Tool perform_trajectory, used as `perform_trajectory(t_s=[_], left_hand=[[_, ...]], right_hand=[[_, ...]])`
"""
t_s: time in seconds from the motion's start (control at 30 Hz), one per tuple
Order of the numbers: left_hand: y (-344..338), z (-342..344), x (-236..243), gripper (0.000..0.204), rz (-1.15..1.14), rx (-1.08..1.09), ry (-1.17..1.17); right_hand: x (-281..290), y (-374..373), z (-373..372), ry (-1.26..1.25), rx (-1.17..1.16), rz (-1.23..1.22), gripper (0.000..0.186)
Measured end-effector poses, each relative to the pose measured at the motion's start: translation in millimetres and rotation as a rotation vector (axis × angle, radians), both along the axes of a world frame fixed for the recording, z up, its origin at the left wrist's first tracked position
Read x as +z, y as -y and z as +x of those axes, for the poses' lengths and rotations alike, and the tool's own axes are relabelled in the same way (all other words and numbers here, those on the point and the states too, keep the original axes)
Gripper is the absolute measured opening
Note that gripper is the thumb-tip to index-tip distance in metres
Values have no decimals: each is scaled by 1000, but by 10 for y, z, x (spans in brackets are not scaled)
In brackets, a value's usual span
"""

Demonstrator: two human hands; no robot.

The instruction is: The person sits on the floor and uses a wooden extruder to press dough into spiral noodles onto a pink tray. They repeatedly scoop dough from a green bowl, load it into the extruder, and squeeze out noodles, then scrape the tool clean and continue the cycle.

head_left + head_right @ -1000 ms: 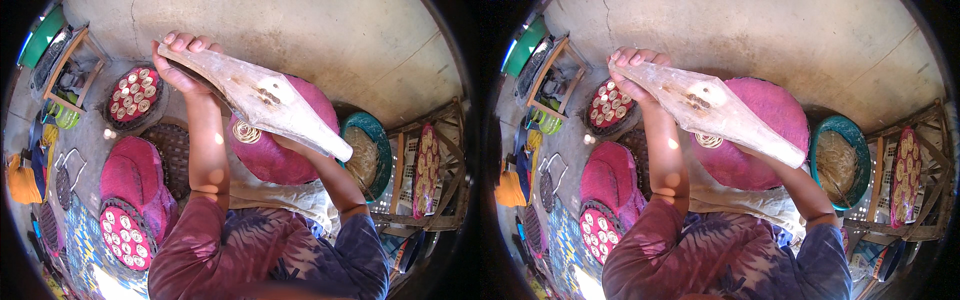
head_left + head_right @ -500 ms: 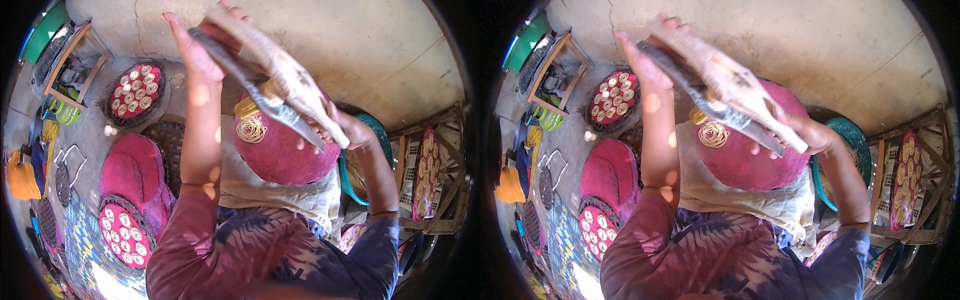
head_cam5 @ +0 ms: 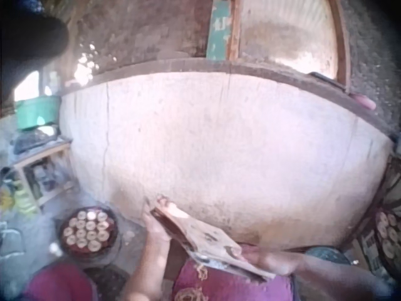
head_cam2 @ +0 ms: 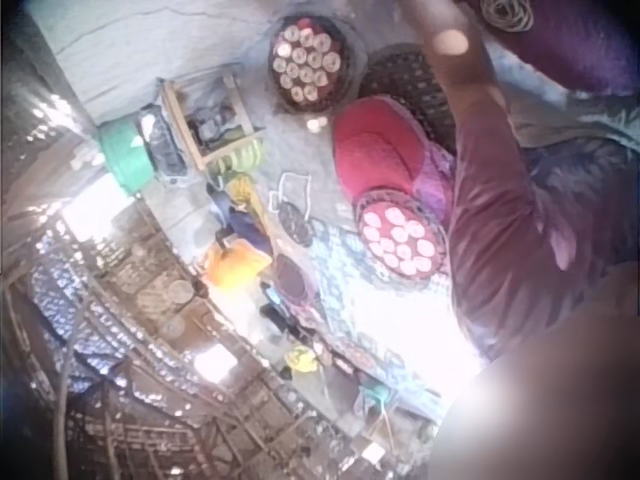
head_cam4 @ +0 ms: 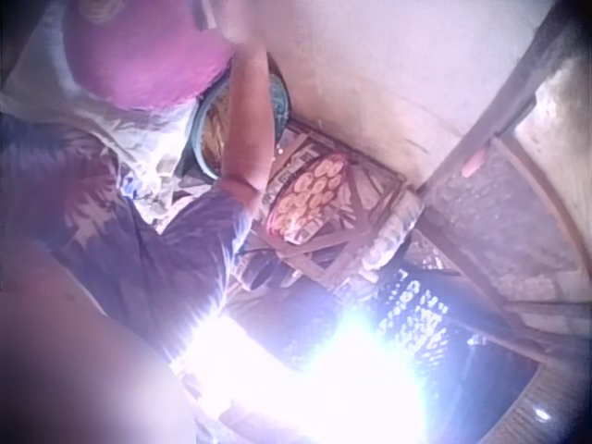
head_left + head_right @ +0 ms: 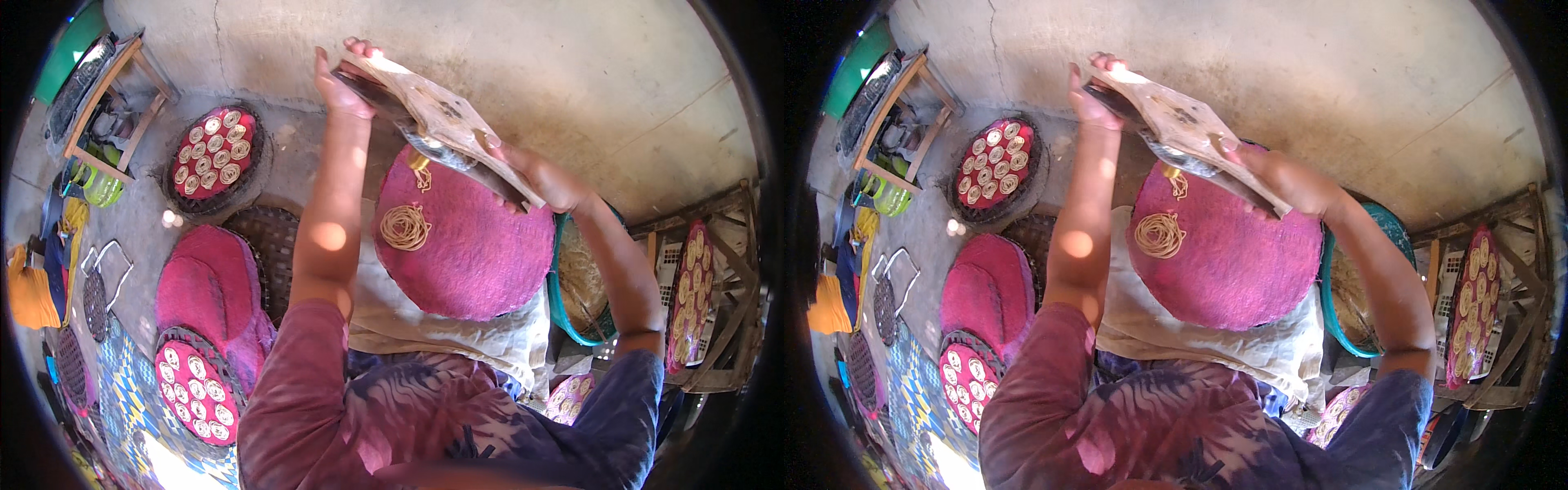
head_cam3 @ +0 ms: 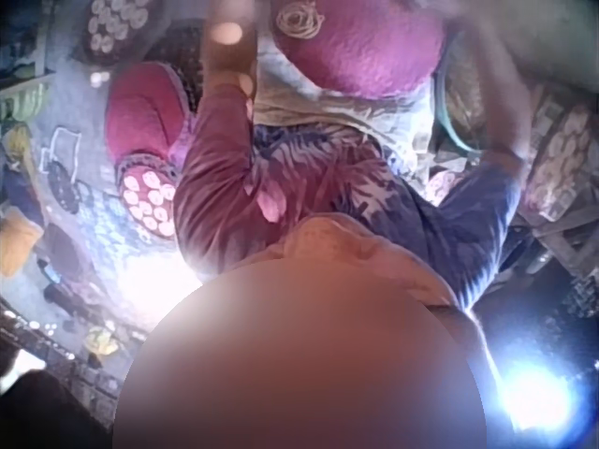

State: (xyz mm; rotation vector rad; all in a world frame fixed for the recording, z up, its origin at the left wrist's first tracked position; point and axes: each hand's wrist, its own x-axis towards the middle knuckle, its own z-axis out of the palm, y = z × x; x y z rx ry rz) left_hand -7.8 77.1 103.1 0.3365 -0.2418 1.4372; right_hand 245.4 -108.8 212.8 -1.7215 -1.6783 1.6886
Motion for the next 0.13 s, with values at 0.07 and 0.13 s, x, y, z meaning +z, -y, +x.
perform_trajectory(t_s=[0.07, 0.13], left_hand=[[64, -90, 65, 58, 4, -58, 8], [123, -151, 133, 62, 122, -209, 97]], right_hand=[[-6, 43, -35, -77, 7, 4, 70], [99, 79, 24, -90, 29, -57, 72]])
